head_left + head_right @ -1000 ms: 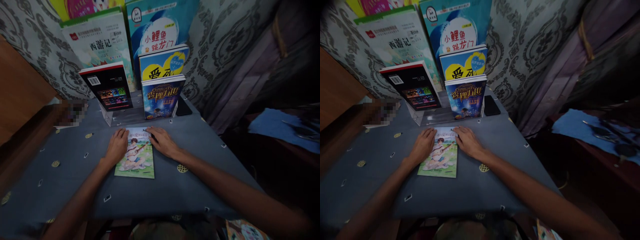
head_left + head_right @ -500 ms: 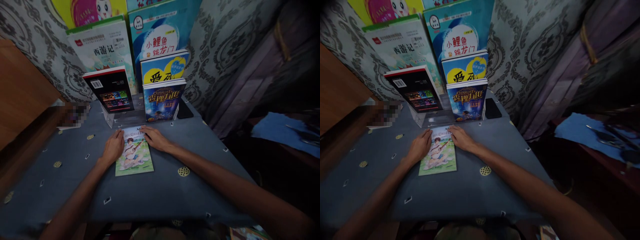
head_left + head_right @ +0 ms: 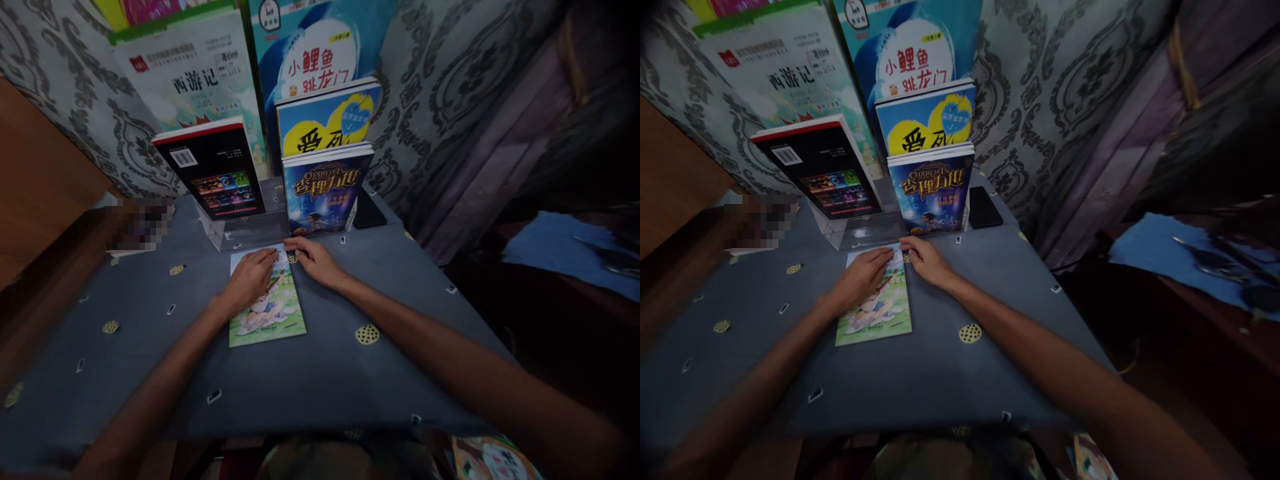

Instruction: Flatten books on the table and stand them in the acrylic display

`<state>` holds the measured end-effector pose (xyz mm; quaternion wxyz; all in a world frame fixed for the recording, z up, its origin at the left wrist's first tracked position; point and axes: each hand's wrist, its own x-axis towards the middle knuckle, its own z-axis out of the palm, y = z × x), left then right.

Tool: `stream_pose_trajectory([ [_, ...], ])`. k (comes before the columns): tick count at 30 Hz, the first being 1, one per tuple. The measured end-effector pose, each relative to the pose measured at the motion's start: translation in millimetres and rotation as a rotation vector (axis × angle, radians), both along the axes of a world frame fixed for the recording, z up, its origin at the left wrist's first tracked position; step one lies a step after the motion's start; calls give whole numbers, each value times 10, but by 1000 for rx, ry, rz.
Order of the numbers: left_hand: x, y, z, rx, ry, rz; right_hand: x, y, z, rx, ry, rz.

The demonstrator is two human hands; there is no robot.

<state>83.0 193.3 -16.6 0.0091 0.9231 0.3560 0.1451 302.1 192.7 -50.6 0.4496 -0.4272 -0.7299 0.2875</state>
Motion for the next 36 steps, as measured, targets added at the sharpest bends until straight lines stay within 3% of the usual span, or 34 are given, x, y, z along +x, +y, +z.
stream_pose_trajectory([
  [3,80,35,-60,25,-47,-81,-8,0,-14,-6,-6,-10],
  [10,62,47,-99,22,-113,-127,-23,-1,-40,22,-42,-1],
  [17,-9,-10,-89,-1,-152,-311,-23,-40,-30,58,-105,1],
  [27,-20,-220,60,-122,8,-261,-36,-105,43,62,-186,-9],
  [36,-83,-263,87,-235,-19,-286,-43,-120,54,76,-239,-8],
])
